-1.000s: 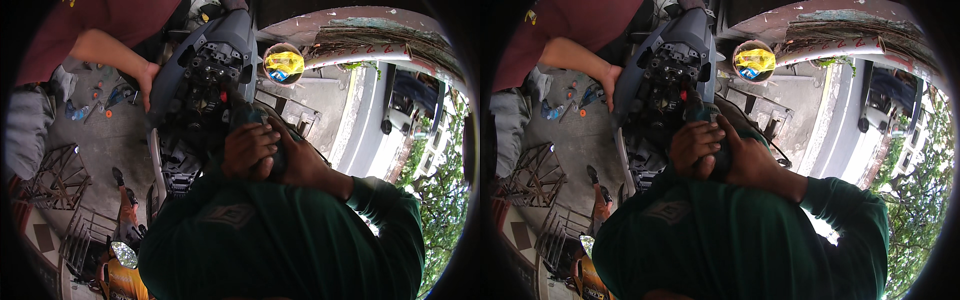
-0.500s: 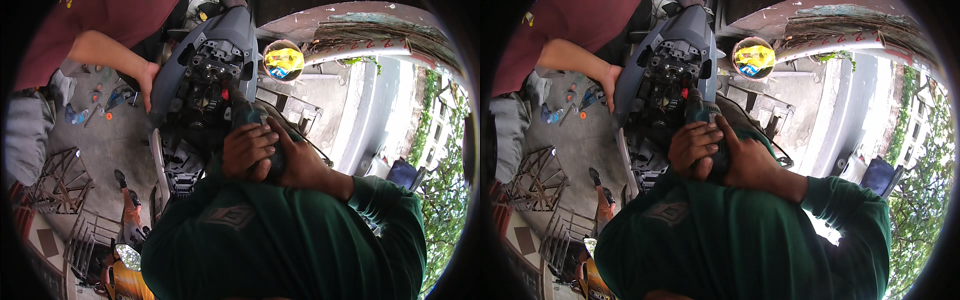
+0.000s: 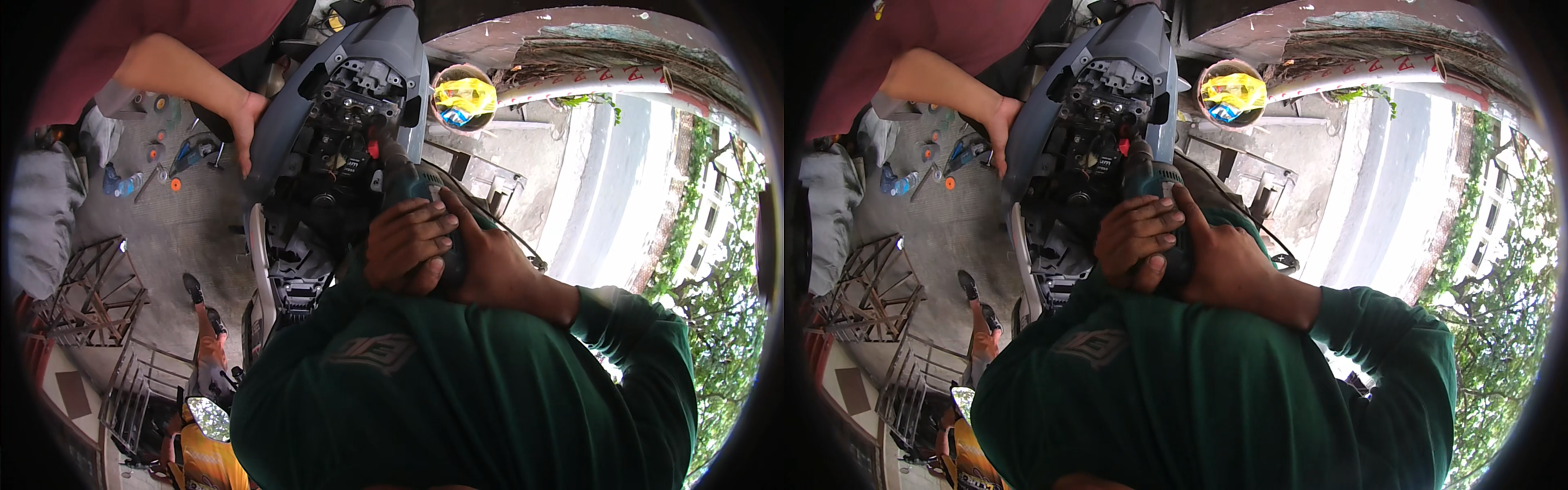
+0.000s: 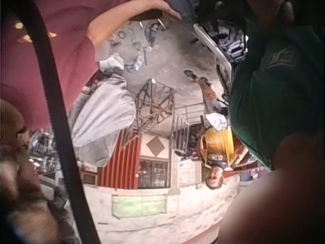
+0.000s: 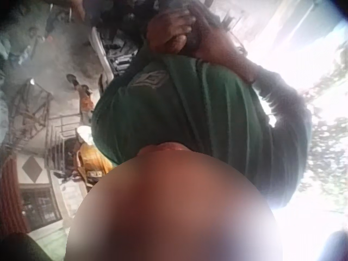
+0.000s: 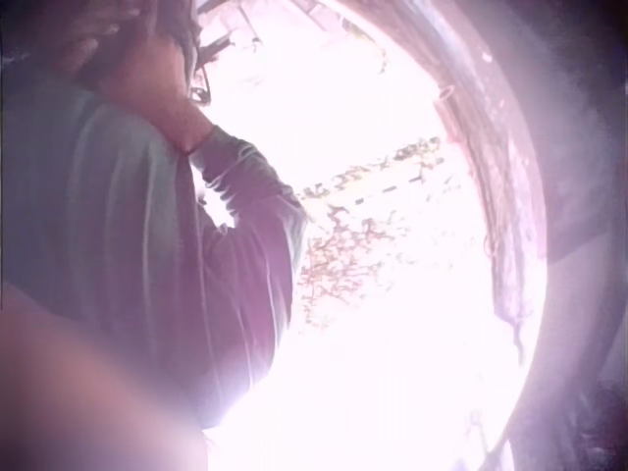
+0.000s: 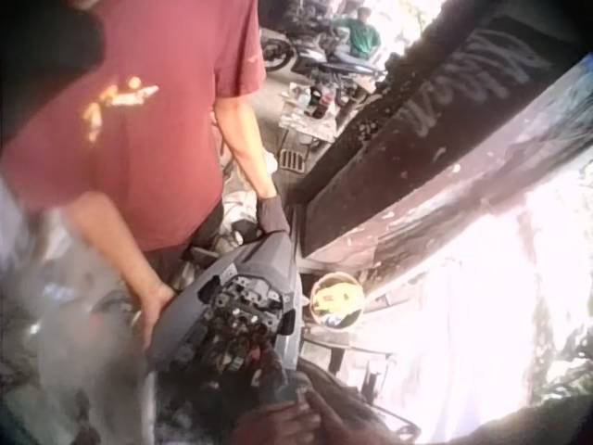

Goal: The person uses a cordless drill to remove and install screws on the front fairing of a motorcycle. A coworker assists by holding the fairing and handing over screws. The person repeatedly drills and undrills the same fasteners while the coworker stabilizes the panel.

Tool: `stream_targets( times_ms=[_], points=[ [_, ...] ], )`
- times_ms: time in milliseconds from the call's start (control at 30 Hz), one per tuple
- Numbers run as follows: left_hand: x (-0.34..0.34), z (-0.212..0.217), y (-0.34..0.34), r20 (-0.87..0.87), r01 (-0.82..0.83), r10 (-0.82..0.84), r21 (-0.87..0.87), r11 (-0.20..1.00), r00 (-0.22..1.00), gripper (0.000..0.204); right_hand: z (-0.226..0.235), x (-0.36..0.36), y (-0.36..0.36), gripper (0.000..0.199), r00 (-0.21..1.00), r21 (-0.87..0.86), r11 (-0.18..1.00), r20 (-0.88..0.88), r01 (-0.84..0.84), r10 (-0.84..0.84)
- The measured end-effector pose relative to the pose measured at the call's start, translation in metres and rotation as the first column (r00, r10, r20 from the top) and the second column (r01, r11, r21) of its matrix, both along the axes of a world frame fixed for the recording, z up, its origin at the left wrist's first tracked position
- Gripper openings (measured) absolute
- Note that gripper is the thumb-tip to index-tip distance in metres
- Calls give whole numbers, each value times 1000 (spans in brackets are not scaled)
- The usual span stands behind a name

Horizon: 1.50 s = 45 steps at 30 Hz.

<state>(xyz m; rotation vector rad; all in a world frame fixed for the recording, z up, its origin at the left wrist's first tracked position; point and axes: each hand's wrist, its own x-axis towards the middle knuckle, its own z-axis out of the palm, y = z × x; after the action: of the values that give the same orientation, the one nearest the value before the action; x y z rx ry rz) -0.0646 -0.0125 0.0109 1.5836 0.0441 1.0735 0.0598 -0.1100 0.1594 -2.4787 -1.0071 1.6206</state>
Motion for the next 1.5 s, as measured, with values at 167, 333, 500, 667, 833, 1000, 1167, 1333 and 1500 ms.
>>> stream_targets(
  times_ms=[167,333,500,667,833,1000,1167,1333,1500],
  points=[
    [-1,-2,-1,16,-3,4,-7,1000,1000,27,-2,-3,-2,118,999,6,1000,18,-28,28],
    [-4,-3,-1,25,-5,5,-15,1000,1000,27,-1,-4,0,119,1000,18,1000,8,-18,18],
    [-10,-4,0,12,21,-21,-7,1000,1000,25,-2,-11,1,119,1000,9,1000,-2,4,-4],
    [-10,-8,-2,41,14,-14,12,1000,999,25,-1,-13,0,120,1000,-28,1000,2,1,-1],
    [-14,-12,-5,42,14,-14,10,1000,999,26,1,-15,2,121,1000,-50,999,12,-8,8],
    [-19,-12,-2,37,23,-23,-4,1000,999,26,1,-20,7,122,1000,-29,999,15,-26,27],
    [-19,-11,-1,51,16,-15,-16,1000,999,26,1,-22,11,123,1000,-80,997,8,-6,6],
    [-19,-14,-1,49,16,-16,-1,1000,999,27,1,-23,9,123,999,-72,997,30,-27,29],
    [-22,-15,-2,59,4,-3,-6,1000,998,27,-3,-26,6,122,1000,-40,999,3,-3,3]
  ],
)
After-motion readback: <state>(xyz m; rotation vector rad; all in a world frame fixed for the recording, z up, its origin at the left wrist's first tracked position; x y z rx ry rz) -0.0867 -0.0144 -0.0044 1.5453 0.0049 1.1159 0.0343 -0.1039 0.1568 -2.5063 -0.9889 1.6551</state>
